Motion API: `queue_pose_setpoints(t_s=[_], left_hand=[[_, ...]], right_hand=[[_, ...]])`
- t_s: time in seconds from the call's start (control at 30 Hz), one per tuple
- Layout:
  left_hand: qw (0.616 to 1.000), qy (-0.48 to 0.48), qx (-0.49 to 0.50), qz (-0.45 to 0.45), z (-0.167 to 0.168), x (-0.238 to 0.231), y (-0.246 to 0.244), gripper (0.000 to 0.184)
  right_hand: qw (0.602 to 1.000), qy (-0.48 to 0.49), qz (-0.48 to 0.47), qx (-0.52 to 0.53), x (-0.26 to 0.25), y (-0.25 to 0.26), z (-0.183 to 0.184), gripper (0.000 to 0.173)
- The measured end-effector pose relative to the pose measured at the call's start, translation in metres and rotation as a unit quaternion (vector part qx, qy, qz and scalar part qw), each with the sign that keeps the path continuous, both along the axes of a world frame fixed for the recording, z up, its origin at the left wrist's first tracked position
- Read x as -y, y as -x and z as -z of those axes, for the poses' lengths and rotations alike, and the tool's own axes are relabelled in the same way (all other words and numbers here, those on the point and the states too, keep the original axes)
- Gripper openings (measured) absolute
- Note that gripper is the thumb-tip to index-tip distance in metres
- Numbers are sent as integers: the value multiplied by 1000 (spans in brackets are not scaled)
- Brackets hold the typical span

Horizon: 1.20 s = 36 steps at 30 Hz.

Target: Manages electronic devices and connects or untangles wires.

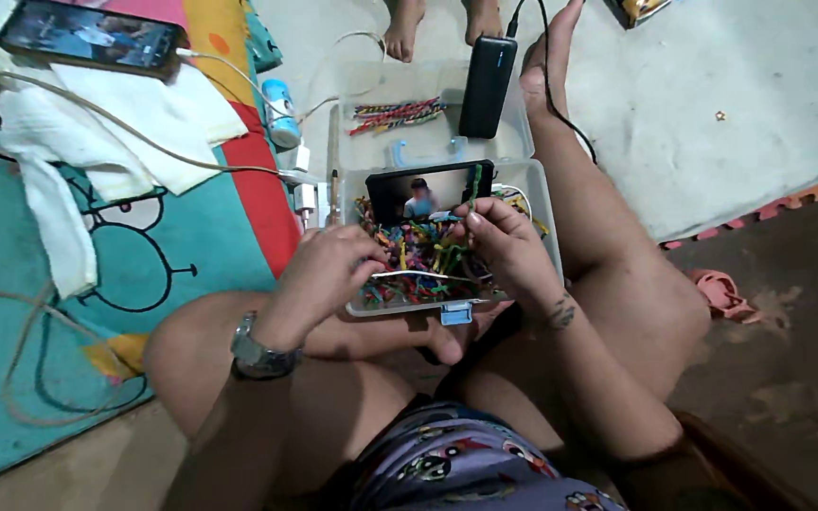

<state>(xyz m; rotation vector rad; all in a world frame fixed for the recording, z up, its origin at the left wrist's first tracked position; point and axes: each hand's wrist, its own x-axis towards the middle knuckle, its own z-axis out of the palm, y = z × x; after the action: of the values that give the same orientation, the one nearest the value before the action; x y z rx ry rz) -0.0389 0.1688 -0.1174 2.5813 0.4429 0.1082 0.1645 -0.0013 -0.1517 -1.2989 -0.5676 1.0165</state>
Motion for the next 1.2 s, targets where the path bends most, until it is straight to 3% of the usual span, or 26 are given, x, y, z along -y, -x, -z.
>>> queue_pose_setpoints(t_s=[0.13,0.27,0.47,0.63,0.7,0.77,0.87,0.97,1.2], left_hand=[[989,104,85,-54,-14,-2,4,8],[946,257,156,-121,-20,10,1,8],[894,281,314,-156,-22,13,-2,12],[828,336,408,-184,-41,22,-5,15],[816,359,419,-171,-49,27,-8,17],[828,363,396,-163,-51,32,-12,20],[850,373,323,-182,-34,42,-21,24],[838,422,284,-197,-12,54,-31,26],[818,431,320,-205,2,54,-31,13]], right_hand=[[1000,-24,-13,3,-1,4,3,17],[998,6,-39,56,-3,7,2,15],[993,28,-65,94,-3,11,4,16],[991,-14,-86,103,-1,15,5,16],[992,-25,-82,98,0,17,3,16],[993,-27,-72,86,0,18,3,16],[996,-36,-64,52,2,21,0,14],[993,-48,-90,54,3,25,-3,12],[990,-7,-95,106,5,27,-5,14]])
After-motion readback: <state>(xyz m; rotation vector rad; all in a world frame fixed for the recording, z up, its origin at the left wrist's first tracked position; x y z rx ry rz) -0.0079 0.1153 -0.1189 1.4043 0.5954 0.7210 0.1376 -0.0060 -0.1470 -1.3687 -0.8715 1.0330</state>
